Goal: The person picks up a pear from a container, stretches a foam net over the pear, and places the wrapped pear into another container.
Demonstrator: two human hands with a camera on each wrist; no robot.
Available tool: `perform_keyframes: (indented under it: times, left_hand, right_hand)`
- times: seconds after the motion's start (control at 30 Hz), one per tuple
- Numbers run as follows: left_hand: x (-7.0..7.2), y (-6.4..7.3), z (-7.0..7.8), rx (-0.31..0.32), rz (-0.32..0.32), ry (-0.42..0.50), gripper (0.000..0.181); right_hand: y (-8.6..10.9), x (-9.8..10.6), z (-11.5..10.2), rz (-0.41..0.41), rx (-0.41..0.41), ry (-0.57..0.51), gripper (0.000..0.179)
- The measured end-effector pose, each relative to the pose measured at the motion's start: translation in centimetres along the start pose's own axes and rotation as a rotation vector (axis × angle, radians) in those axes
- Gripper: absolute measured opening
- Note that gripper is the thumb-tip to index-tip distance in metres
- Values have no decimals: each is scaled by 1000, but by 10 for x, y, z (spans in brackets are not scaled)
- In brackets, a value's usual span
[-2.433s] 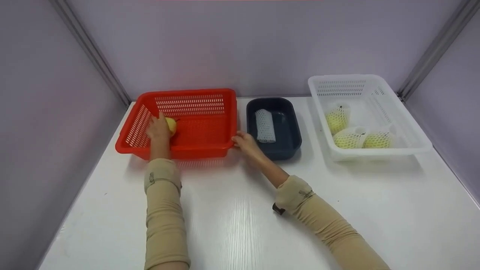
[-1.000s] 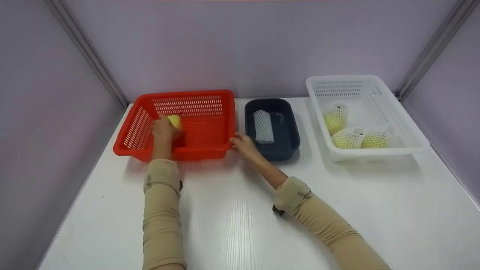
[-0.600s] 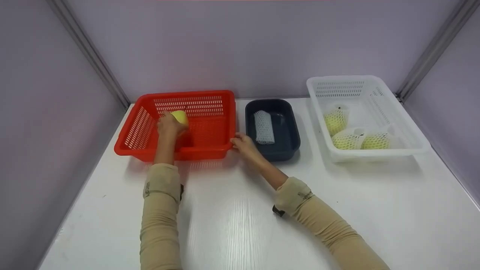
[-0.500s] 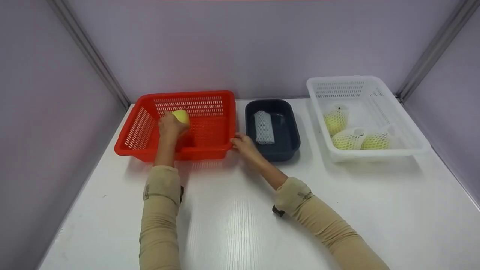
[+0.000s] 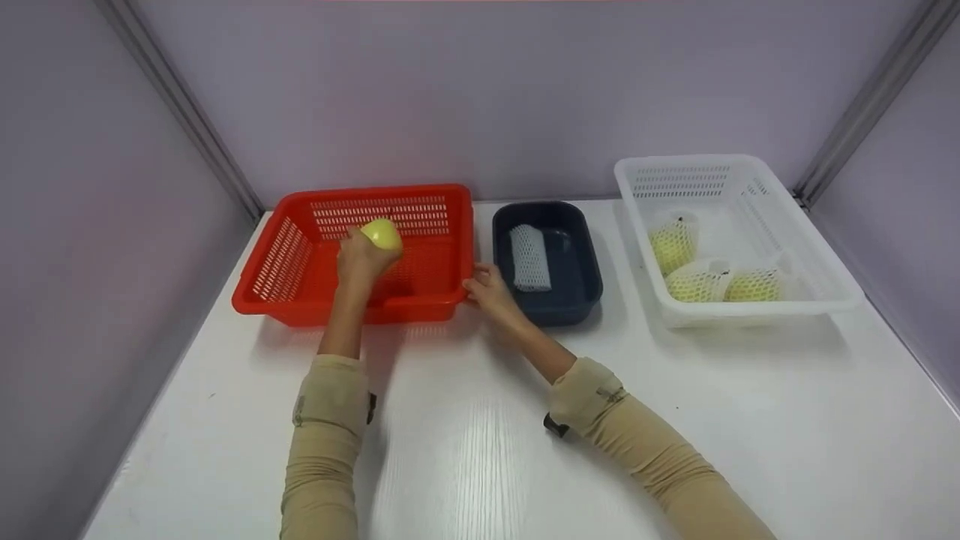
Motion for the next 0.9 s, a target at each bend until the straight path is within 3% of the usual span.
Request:
perform_keyframes:
  times: [0.47,0.6,0.77,0.9]
  left_hand:
    - [-7,23,19,-70,-23,104,76]
    - [-7,35,29,-111,-40,171,72]
    - [-8,57,51,-182,-137,304,74]
    - [-11,71,68,-238,-196,353,77]
  right_hand:
    - [8,9,-9,-5,-15,-35,44]
    - [12,15,-25,-15,67,14,44]
    - [18,25,-53,-34,216,65,45]
    - [24,33,-69,-77,257,121,50]
Point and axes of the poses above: each hand's wrist, its own y-axis away from the middle knuckle, its own x-axis out of the back of the hand, z = x × y, the point moved 3 cm from there along -y, towards the middle knuckle, and after that the axes turned 3 degrees about x, right-handed, at the moved point
